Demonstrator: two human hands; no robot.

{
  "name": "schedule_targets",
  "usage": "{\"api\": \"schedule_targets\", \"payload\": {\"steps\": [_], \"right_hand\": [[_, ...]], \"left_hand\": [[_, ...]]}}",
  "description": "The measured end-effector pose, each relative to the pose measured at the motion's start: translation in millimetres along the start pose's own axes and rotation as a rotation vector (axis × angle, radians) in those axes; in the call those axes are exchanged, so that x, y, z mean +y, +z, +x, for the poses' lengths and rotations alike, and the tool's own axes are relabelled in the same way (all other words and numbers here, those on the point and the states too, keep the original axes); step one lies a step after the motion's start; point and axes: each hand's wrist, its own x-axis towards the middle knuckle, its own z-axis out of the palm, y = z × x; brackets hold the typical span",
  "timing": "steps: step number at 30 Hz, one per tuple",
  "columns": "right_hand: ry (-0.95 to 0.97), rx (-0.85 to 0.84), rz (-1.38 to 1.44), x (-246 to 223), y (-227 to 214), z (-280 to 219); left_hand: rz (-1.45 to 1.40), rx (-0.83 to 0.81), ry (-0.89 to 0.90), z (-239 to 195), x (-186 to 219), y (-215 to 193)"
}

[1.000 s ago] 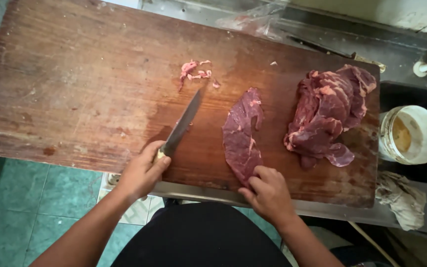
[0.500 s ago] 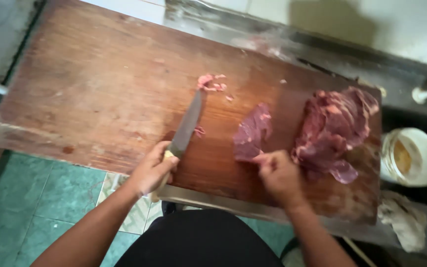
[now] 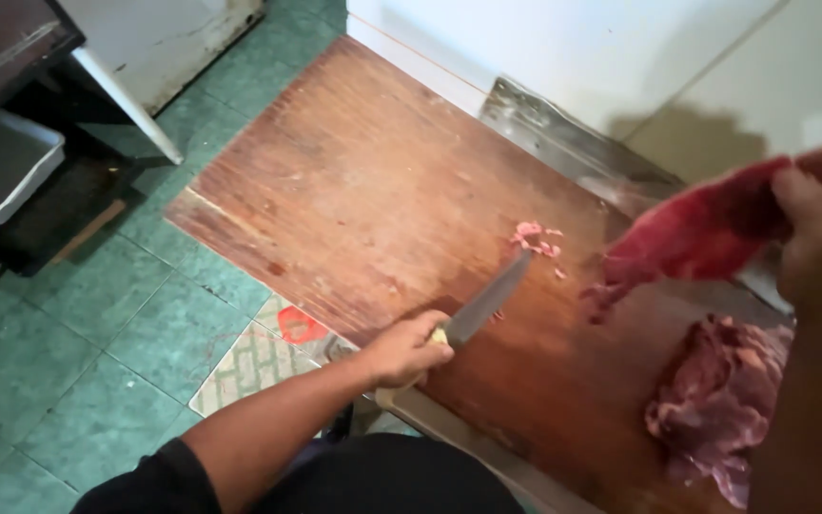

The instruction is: Slicing and trimming a large piece of raw beef into thinner strips on a wooden cutting board.

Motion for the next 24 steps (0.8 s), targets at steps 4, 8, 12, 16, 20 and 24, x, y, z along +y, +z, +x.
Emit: {"api": "schedule_targets", "payload": {"steps": [4, 8, 12, 16, 20, 24], "right_hand": [[-0.241, -0.091, -0.014, -23.9, 46.9, 56.8], [-0.373, -0.139, -0.304, -156.4, 111.9, 46.3], [-0.215, -0.505, 0.204, -100.7, 223.7, 78.9], [-0.821, -0.526, -0.727, -123.7, 329.4, -67.6], [-0.837, -0.852, -0.254, -99.6, 334.2, -126.9], [-0.749, -0.583, 0.058, -53.5, 282.4, -137.8]], "left_hand": [[0.013, -0.013, 0.030, -2.1, 2.4, -2.5], [-0.025, -0.025, 0.061, 6.1, -14.8, -3.9], [-0.202, -0.089, 0.075, 2.8, -15.2, -7.7], [-0.104, -0.072, 0.138, 31.8, -53.4, -6.8], [-0.082, -0.007, 0.121, 31.5, -74.2, -25.6], [-0.070, 0.102, 0.099, 6.1, -80.8, -43.8]]}}
